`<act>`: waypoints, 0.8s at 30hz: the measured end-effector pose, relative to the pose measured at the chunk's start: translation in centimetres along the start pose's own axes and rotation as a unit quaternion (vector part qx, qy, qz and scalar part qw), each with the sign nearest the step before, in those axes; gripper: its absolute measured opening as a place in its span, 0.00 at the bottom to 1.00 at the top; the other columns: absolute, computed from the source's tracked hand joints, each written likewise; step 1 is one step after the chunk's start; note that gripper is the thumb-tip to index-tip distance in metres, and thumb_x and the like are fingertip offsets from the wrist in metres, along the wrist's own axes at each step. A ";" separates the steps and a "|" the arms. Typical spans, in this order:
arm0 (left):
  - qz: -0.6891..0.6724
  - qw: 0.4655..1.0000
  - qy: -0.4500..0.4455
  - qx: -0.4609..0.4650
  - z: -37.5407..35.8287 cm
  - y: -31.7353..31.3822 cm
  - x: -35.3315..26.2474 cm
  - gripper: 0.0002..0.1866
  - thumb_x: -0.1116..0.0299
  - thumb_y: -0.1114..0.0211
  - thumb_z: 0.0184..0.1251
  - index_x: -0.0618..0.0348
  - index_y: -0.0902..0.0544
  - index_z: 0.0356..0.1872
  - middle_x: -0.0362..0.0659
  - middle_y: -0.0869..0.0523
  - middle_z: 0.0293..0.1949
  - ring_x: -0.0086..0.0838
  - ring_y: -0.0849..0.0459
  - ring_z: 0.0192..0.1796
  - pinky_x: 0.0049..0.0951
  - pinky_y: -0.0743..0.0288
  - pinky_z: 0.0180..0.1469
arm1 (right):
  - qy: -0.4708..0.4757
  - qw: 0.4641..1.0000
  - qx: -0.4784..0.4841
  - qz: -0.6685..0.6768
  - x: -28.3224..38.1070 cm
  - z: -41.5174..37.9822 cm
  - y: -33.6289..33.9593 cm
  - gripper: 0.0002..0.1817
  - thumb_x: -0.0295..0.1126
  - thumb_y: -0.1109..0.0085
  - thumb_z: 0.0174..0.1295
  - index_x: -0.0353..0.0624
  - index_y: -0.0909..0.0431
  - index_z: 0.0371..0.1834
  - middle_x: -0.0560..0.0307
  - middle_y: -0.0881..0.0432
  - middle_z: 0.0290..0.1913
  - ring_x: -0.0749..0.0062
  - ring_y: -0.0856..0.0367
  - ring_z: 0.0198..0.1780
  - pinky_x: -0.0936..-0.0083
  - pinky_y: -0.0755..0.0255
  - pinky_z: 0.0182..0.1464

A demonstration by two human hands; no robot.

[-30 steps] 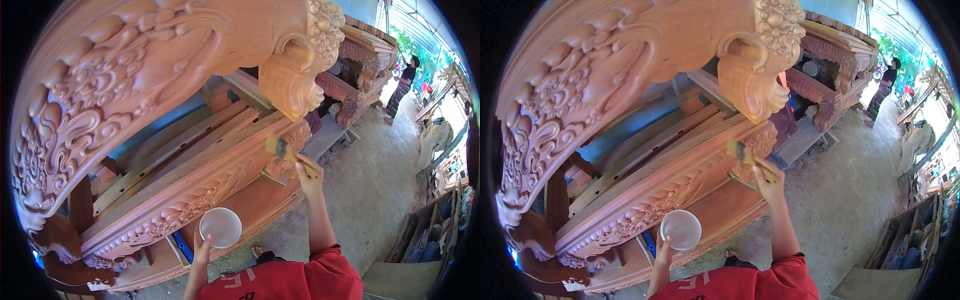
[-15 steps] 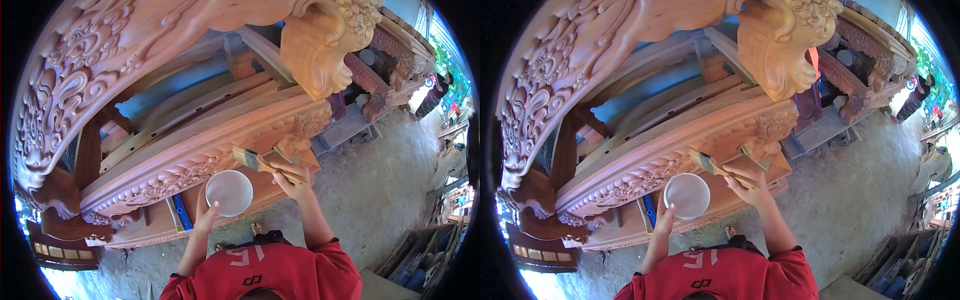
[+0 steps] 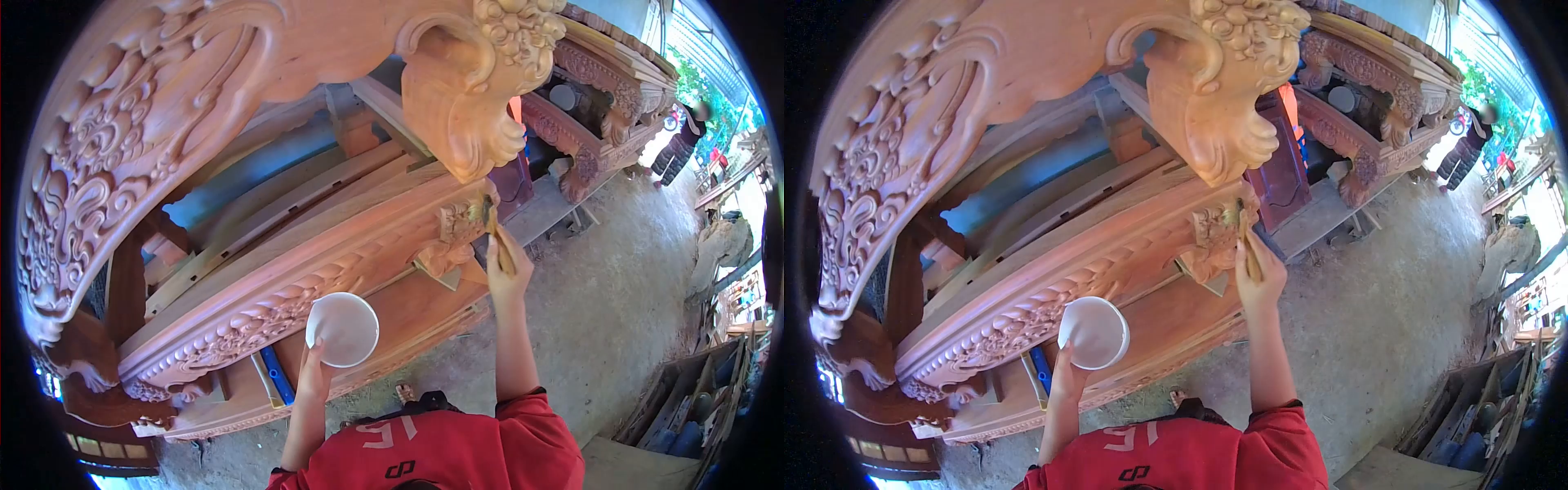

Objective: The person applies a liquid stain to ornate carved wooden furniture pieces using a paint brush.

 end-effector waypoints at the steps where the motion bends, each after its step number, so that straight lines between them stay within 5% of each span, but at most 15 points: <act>1: 0.001 1.000 0.000 0.003 0.1 -0.2 0.0 0.36 0.49 0.43 0.60 0.54 0.43 0.65 0.49 0.33 0.61 0.41 0.33 0.62 0.49 0.36 0.59 | 0.000 1.000 -0.003 -0.002 0.0 -0.2 0.0 0.12 0.27 0.42 0.58 0.37 0.22 0.45 0.53 0.18 0.37 0.79 0.22 0.30 0.82 0.27 0.34; 7: 0.012 1.000 0.000 0.028 0.4 -0.7 -0.9 0.36 0.49 0.42 0.59 0.53 0.43 0.65 0.48 0.33 0.61 0.40 0.33 0.63 0.48 0.37 0.60 | -0.134 0.987 -0.081 -0.025 -3.6 -1.4 1.5 0.11 0.25 0.42 0.57 0.37 0.21 0.44 0.51 0.18 0.36 0.77 0.20 0.30 0.81 0.28 0.34; 10: -0.004 0.999 0.011 0.036 0.7 -1.0 -0.9 0.35 0.52 0.43 0.62 0.57 0.44 0.66 0.48 0.33 0.60 0.38 0.32 0.62 0.43 0.36 0.60 | -0.118 0.992 0.020 0.037 -2.5 -1.7 0.0 0.11 0.25 0.43 0.57 0.37 0.21 0.44 0.53 0.18 0.36 0.78 0.21 0.29 0.83 0.28 0.32; 13: 0.024 0.999 0.002 0.030 1.3 -1.1 -1.0 0.35 0.50 0.43 0.59 0.53 0.42 0.65 0.48 0.33 0.61 0.40 0.33 0.63 0.47 0.37 0.60 | 0.019 0.980 0.153 0.124 -0.1 -1.7 -0.7 0.10 0.25 0.44 0.59 0.36 0.21 0.44 0.56 0.18 0.35 0.81 0.23 0.27 0.86 0.29 0.28; 15: 0.009 0.999 -0.003 0.048 1.1 -1.4 -1.4 0.36 0.52 0.42 0.61 0.58 0.44 0.65 0.49 0.32 0.59 0.38 0.32 0.62 0.43 0.34 0.59 | -0.140 0.970 0.079 0.184 -3.7 -1.9 0.7 0.11 0.25 0.43 0.58 0.35 0.22 0.43 0.56 0.18 0.35 0.82 0.23 0.27 0.85 0.29 0.27; 16: 0.009 0.999 -0.003 0.049 1.1 -1.4 -1.5 0.36 0.52 0.42 0.61 0.58 0.44 0.65 0.49 0.32 0.59 0.38 0.32 0.62 0.43 0.34 0.59 | -0.140 0.970 0.078 0.184 -4.0 -1.6 0.9 0.11 0.25 0.43 0.58 0.35 0.22 0.43 0.56 0.18 0.35 0.82 0.23 0.27 0.85 0.29 0.27; 18: 0.017 0.999 0.002 0.033 1.0 -1.1 -1.5 0.36 0.52 0.42 0.61 0.58 0.44 0.65 0.49 0.32 0.59 0.38 0.32 0.62 0.43 0.34 0.58 | -0.317 0.929 -0.037 0.189 -6.9 -1.6 2.1 0.11 0.26 0.40 0.56 0.35 0.21 0.42 0.55 0.17 0.36 0.81 0.22 0.36 0.82 0.28 0.41; 22: 0.027 0.999 -0.002 0.043 1.3 -1.1 -1.2 0.36 0.49 0.43 0.59 0.53 0.42 0.65 0.48 0.32 0.61 0.40 0.32 0.62 0.47 0.35 0.59 | -0.240 0.961 0.050 0.127 -5.6 -1.9 0.7 0.10 0.26 0.42 0.58 0.34 0.21 0.42 0.56 0.18 0.35 0.81 0.22 0.33 0.84 0.28 0.38; 24: 0.022 0.999 0.003 0.033 1.4 -0.6 -0.9 0.35 0.48 0.44 0.60 0.53 0.42 0.65 0.48 0.33 0.61 0.39 0.33 0.63 0.47 0.36 0.60 | -0.197 0.942 0.174 0.211 -2.6 -1.7 -0.3 0.09 0.24 0.43 0.58 0.33 0.21 0.41 0.58 0.18 0.35 0.82 0.23 0.32 0.84 0.28 0.37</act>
Point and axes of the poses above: each hand's wrist, its own z-axis towards the middle knuckle, its own y-axis out of the back of the hand, x = y × z, the point moved 7 cm from there along z, towards the middle knuckle
